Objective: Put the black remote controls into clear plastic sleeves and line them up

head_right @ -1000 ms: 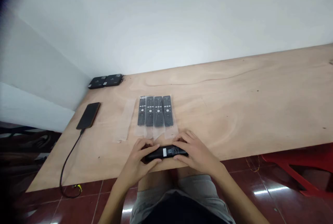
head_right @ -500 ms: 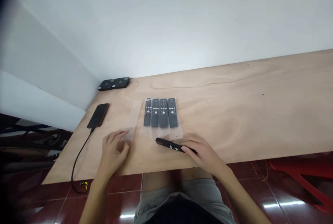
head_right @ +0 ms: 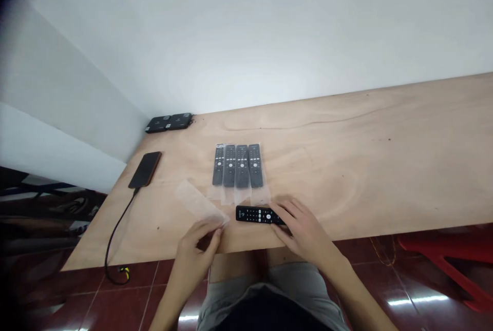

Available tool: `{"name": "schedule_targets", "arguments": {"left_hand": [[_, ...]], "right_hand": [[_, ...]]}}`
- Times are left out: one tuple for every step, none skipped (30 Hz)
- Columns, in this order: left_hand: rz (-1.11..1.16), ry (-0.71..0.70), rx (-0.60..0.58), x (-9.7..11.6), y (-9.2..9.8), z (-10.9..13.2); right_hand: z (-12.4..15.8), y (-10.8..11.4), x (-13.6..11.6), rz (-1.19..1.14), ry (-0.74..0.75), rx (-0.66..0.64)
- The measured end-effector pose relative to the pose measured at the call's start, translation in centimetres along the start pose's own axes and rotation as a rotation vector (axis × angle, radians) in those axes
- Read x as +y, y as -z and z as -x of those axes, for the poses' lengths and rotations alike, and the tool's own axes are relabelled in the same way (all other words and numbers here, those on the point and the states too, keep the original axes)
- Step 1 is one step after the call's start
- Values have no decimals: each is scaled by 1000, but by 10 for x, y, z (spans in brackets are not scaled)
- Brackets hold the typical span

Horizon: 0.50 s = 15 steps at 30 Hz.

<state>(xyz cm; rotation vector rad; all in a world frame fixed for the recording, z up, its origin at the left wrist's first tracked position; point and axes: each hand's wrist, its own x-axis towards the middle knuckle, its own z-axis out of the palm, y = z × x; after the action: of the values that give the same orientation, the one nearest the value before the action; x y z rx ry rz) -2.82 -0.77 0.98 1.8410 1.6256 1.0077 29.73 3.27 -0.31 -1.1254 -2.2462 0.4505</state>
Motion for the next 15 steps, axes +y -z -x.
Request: {"name": "schedule_targets", "arguments": {"left_hand": [[14, 4, -1, 5, -5, 2], [27, 7, -1, 9, -10, 3], [40, 13, 4, 13, -14, 5], [50, 22, 15, 16, -18, 5], [58, 32, 32, 18, -21, 6], [63, 39, 56, 20, -25, 6], [64, 42, 84, 22, -28, 6], [62, 41, 106, 24, -30, 5], [58, 36, 123, 25, -33, 5], [53, 30, 133, 27, -35, 5], [47, 24, 137, 28, -38, 4], [39, 21, 133, 28, -40, 4], [32, 18, 125, 29, -41, 4], [27, 15, 115, 29, -43, 4], [25, 8, 106, 30, -44, 4]], "right_hand": [[2, 1, 1, 9, -4, 1], [3, 3, 2, 9, -4, -5], [4, 5, 3, -3, 0, -14], [5, 8, 3, -24, 3, -20], [5, 11, 4, -51, 4, -21], [6, 14, 5, -83, 6, -18], [7, 17, 5, -115, 8, -12], [8, 20, 5, -147, 5, -6], [9, 23, 5, -177, 3, 0], [11, 26, 5, -205, 3, 4], [12, 28, 5, -229, 0, 5], [13, 29, 4, -251, -3, 0], [14, 30, 4, -269, -3, -10], [14, 30, 3, -282, 5, -25], [13, 30, 2, -288, 17, -43]]}}
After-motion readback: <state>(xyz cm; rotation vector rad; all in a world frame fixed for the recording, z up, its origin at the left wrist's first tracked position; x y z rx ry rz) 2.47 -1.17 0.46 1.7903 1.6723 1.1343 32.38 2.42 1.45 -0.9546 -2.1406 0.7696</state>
